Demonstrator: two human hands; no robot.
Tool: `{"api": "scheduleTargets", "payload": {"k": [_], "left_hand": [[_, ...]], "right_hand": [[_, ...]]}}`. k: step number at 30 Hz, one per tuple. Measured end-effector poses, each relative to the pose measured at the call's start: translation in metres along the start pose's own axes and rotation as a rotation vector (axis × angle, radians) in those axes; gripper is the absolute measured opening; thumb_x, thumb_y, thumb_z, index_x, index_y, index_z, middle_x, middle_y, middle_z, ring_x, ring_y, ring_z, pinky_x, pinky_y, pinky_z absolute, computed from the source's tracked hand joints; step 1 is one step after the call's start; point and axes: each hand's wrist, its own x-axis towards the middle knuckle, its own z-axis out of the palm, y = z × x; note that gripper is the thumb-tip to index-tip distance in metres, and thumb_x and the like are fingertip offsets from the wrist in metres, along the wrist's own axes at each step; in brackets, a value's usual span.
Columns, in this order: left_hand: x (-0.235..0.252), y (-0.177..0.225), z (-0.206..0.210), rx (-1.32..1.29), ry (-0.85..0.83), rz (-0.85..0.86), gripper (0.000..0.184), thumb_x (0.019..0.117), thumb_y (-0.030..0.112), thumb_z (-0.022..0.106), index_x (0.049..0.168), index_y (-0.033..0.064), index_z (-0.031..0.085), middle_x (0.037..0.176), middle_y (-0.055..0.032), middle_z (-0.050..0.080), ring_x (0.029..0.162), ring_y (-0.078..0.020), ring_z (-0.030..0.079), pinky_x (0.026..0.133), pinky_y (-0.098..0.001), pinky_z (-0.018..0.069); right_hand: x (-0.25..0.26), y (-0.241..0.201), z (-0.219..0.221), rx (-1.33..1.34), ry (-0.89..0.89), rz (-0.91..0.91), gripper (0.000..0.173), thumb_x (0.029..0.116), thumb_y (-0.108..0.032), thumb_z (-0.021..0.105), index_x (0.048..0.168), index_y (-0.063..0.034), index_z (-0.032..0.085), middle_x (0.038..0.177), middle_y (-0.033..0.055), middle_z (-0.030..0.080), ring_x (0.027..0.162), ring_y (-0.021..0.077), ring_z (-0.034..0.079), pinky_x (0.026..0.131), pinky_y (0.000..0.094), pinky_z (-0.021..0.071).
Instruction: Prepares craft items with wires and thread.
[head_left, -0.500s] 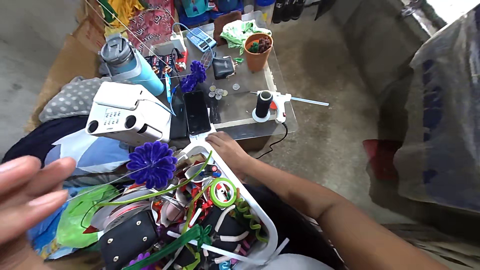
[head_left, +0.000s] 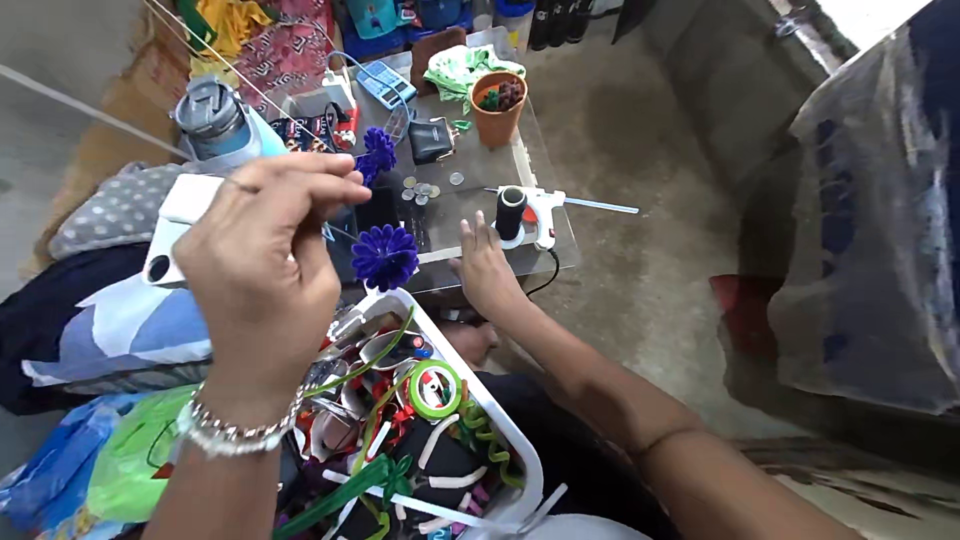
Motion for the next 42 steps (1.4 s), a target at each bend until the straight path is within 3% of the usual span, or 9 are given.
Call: {"api": "scheduleTargets", "payload": {"k": [3,13,18,23,28,32,36,39,42], "left_hand": [[0.012,0.000,0.022,0.018,-0.066,0.010,0.022,0.1010,-0.001,0.052,0.108,0.0014,0.073,0.122,-0.0116,0.070,0.114,-0.0172,0.067,0.101,-0.0314,0.0519],[0.013,-0.009,0.029,0.052,-0.090,-0.028,0.022,0.1004,0.000,0.053,0.107,0.0037,0.073,0.122,-0.0085,0.070,0.109,-0.0129,0.067,0.096,-0.0276,0.0529],[0.009,-0.022,0.005,0.029,-0.060,-0.029,0.022,0.1053,0.006,0.051,0.113,0.0006,0.071,0.127,-0.0132,0.068,0.118,-0.0195,0.065,0.103,-0.0348,0.0522],[-0.003,-0.033,-0.021,0.016,0.004,-0.052,0.021,0.1044,0.007,0.053,0.113,0.0029,0.072,0.128,-0.0135,0.068,0.118,-0.0253,0.066,0.103,-0.0410,0.0547],[-0.008,-0.028,-0.026,-0.020,0.019,-0.066,0.020,0.1031,0.004,0.054,0.112,0.0003,0.072,0.127,-0.0156,0.068,0.118,-0.0264,0.066,0.102,-0.0410,0.0543],[-0.011,-0.020,-0.023,-0.004,0.029,-0.040,0.019,0.1033,0.005,0.055,0.111,0.0011,0.072,0.125,-0.0155,0.069,0.118,-0.0276,0.067,0.103,-0.0424,0.0549],[-0.017,-0.008,-0.031,0.028,0.020,-0.048,0.021,0.1029,0.002,0.053,0.110,-0.0017,0.073,0.125,-0.0159,0.069,0.119,-0.0271,0.066,0.105,-0.0421,0.0522],[-0.026,-0.014,-0.038,0.003,0.033,-0.057,0.019,0.1025,0.002,0.054,0.110,-0.0010,0.071,0.125,-0.0159,0.069,0.117,-0.0286,0.068,0.103,-0.0431,0.0557],[-0.032,-0.017,-0.040,-0.019,0.049,-0.076,0.019,0.1017,0.001,0.055,0.109,-0.0026,0.071,0.125,-0.0171,0.069,0.117,-0.0300,0.067,0.102,-0.0441,0.0556]], "right_hand": [[0.007,-0.002,0.007,-0.095,-0.105,0.118,0.066,0.1074,-0.030,0.053,0.153,0.0141,0.032,0.160,0.0359,0.028,0.150,0.0460,0.031,0.119,0.0497,0.0342],[-0.001,0.000,0.014,0.005,0.013,-0.046,0.026,0.1013,-0.004,0.058,0.120,0.0134,0.063,0.127,0.0299,0.060,0.123,0.0426,0.059,0.104,0.0473,0.0509],[-0.040,0.004,0.005,0.062,-0.198,-0.202,0.020,0.0934,0.008,0.058,0.111,0.0095,0.066,0.116,0.0255,0.064,0.118,0.0409,0.060,0.101,0.0465,0.0520],[-0.069,0.036,-0.045,-0.121,-0.845,-0.043,0.022,0.0962,0.007,0.057,0.117,0.0077,0.065,0.123,0.0286,0.062,0.118,0.0466,0.060,0.097,0.0603,0.0517],[-0.052,0.027,-0.054,0.112,-0.274,-0.358,0.017,0.0997,-0.009,0.062,0.113,-0.0014,0.069,0.110,0.0173,0.069,0.107,0.0332,0.068,0.094,0.0479,0.0560],[0.002,0.018,-0.007,0.122,-0.114,-0.440,0.079,0.0848,-0.034,0.083,0.148,-0.0001,0.050,0.159,0.0256,0.040,0.150,0.0390,0.036,0.123,0.0510,0.0304],[0.027,0.014,0.026,-0.114,-0.205,-0.321,0.096,0.0931,-0.061,0.064,0.156,0.0063,0.036,0.165,0.0270,0.026,0.156,0.0384,0.023,0.126,0.0532,0.0186],[-0.005,0.017,0.030,-0.156,-0.159,-0.400,0.058,0.1024,-0.022,0.061,0.151,0.0055,0.046,0.161,0.0213,0.040,0.152,0.0336,0.035,0.124,0.0495,0.0279],[-0.034,0.040,0.027,-0.114,0.075,-0.551,0.041,0.0955,0.012,0.052,0.131,-0.0013,0.067,0.139,0.0137,0.065,0.134,0.0280,0.059,0.113,0.0422,0.0472]]}}
